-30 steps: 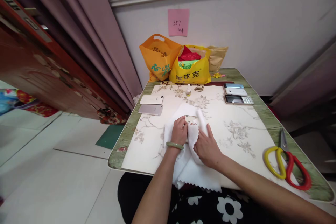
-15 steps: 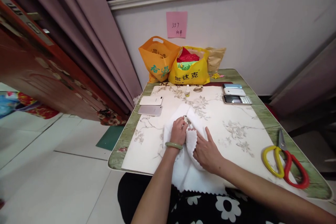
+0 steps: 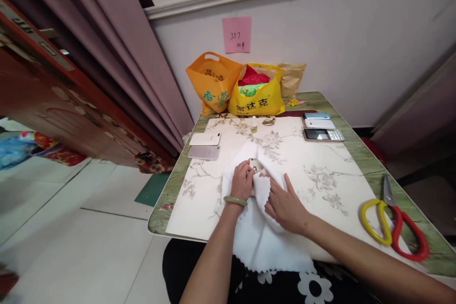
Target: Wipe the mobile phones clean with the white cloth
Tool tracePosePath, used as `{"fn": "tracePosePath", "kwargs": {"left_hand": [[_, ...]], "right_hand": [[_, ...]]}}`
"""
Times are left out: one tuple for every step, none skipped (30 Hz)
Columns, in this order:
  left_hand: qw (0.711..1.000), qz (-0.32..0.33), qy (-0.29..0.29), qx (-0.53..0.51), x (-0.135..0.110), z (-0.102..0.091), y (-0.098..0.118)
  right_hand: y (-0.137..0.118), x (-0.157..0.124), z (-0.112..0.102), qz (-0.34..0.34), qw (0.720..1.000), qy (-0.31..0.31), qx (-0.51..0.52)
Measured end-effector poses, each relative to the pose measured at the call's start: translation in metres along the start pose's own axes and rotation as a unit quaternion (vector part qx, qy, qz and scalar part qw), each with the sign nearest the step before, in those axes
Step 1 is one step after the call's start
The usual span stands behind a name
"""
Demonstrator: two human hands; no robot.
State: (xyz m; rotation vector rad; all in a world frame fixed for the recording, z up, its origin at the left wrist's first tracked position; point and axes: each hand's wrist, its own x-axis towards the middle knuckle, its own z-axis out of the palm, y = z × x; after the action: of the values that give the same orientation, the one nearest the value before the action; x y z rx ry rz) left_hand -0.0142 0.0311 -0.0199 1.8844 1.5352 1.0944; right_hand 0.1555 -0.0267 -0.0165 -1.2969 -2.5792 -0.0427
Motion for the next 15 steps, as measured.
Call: {"fn": "tracePosePath", "kwargs": {"left_hand": [[1.000,0.005,-0.004,0.007,0.000,0.000,0.000],[1.000,0.011,-0.009,0.015,0.000,0.000,0.000],[1.000,0.017,-0.013,0.023,0.001,0.000,0.000],[0.999,0.022,-0.016,0.031,0.001,0.000,0.000],[0.999,0.025,-0.017,0.038,0.001,0.001,0.000],[0.999,0.028,-0.016,0.043,0.001,0.001,0.000],[0.998,0.028,-0.014,0.045,0.001,0.001,0.001],[0.999,0.026,-0.011,0.045,0.000,0.001,0.001],[0.999,0.024,-0.009,0.042,0.000,0.001,0.002],[0.999,0.021,-0.007,0.038,0.000,0.001,0.002],[0.999,0.019,-0.007,0.034,0.000,0.001,0.002],[0.999,0.018,-0.008,0.031,0.000,0.001,0.002],[0.999,0.019,-0.008,0.029,0.001,0.001,0.002],[0.999,0.022,-0.008,0.030,0.001,0.001,0.001],[0.999,0.025,-0.009,0.033,0.001,0.002,0.001]], "right_hand": [[0.006,0.007,0.003,0.021,1.000,0.002,-0.002],[0.013,0.017,0.005,0.043,0.999,0.003,-0.005],[0.020,0.028,0.008,0.060,0.998,0.003,-0.007],[0.026,0.039,0.011,0.068,0.998,0.002,-0.009],[0.030,0.047,0.013,0.074,0.997,0.003,-0.010],[0.032,0.052,0.014,0.076,0.997,0.005,-0.012],[0.030,0.053,0.013,0.075,0.997,0.009,-0.013],[0.026,0.049,0.012,0.070,0.997,0.015,-0.015],[0.021,0.041,0.010,0.058,0.998,0.022,-0.016],[0.014,0.031,0.007,0.043,0.999,0.028,-0.015],[0.008,0.020,0.003,0.021,0.999,0.033,-0.013],[0.003,0.010,0.000,0.002,0.999,0.033,-0.009],[0.000,0.003,-0.003,-0.009,0.999,0.030,-0.006],[-0.001,-0.001,-0.004,-0.012,1.000,0.026,-0.003],[0.000,-0.001,-0.005,-0.006,1.000,0.023,-0.002]]}}
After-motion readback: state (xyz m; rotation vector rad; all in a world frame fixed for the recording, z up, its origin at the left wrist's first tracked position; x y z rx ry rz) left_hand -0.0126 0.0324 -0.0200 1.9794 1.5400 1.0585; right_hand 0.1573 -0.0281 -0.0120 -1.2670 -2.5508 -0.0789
